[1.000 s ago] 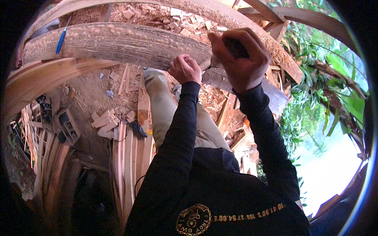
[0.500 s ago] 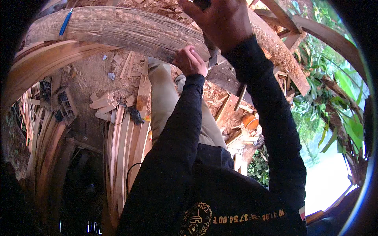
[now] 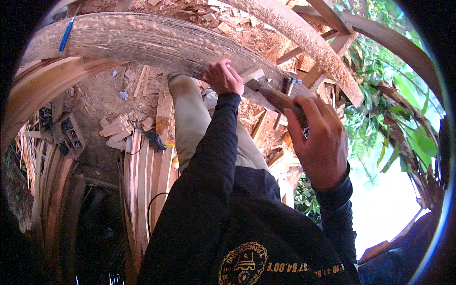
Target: The person uses a chisel and a mallet to carve a wooden beam. They repeatedly position the chisel against the wood and strike it with the mallet to remove chips and shape the surface. The task involves continuous manual shaping of the timber in an outdoor setting.
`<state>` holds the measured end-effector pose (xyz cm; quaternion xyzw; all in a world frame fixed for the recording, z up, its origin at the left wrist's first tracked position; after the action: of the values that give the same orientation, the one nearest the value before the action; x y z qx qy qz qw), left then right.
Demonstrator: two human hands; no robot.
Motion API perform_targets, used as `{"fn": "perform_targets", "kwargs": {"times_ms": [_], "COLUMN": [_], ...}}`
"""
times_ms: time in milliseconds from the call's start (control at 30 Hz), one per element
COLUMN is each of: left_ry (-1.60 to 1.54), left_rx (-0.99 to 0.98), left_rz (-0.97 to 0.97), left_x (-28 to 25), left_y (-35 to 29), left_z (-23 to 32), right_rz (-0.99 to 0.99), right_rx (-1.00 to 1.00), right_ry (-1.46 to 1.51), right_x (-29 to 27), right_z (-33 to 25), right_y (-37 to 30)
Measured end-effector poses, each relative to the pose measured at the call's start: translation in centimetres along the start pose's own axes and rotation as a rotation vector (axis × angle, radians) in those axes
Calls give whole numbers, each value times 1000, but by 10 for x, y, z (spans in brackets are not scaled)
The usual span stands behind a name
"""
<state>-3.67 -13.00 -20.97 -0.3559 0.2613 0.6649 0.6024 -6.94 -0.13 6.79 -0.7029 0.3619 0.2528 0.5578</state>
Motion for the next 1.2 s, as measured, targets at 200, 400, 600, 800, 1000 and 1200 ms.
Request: {"fn": "perform_targets", "kwargs": {"times_ms": [200,400,600,800,1000,1200], "left_ry": [69,94,-22,111,126,23], "left_rx": [40,40,313,611,585,689], "left_rz": [-41,-66,-175,-368,-340,-360], "left_x": [13,9,8,19,38,30], "left_y": [5,21,25,25,5,0], "left_z": [5,13,48,74,64,76], "right_rz": [-924,-1457,-1074,-1030,-852,-851], "right_rx": [-217,23,-2,-62,-29,-42], "right_ry": [-377,-223,-162,-308,-334,-245], "right_x": [51,82,127,113,94,97], "right_z": [-4,20,54,27,6,14], "right_y": [41,56,49,55,49,33]}}
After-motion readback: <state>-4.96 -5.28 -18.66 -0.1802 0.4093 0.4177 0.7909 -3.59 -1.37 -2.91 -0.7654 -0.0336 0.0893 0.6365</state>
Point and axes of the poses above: each hand's wrist, its own y-axis towards the middle knuckle, its own x-axis out of the palm, z = x × y, the point moved 9 cm from there along y, towards the middle knuckle, and after that the axes turned 11 degrees about -z, right-handed, at the moved point
